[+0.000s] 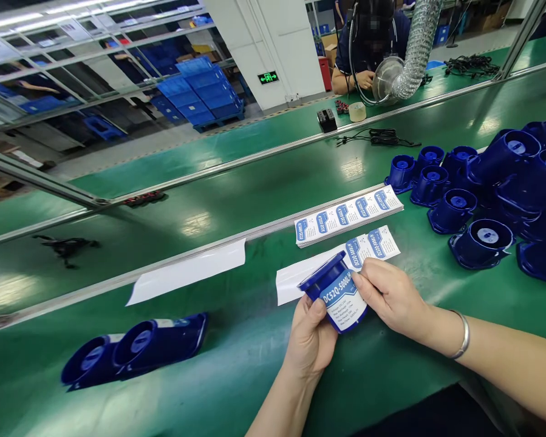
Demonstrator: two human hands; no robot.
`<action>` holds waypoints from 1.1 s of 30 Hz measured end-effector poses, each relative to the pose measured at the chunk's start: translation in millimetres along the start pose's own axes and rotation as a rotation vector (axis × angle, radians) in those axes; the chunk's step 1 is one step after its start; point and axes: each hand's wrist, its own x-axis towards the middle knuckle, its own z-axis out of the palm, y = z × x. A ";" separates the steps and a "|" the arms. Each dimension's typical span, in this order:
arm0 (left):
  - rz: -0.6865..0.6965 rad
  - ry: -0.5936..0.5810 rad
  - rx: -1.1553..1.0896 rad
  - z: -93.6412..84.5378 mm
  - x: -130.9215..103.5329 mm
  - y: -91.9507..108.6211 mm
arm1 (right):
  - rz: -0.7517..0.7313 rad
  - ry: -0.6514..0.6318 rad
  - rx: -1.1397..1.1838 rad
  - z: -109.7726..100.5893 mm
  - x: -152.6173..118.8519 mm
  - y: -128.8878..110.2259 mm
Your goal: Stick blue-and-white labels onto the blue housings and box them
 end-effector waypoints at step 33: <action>-0.446 -0.353 -0.106 5.6 2.6 -1.8 | 0.197 -0.153 0.507 -4.6 4.4 17.7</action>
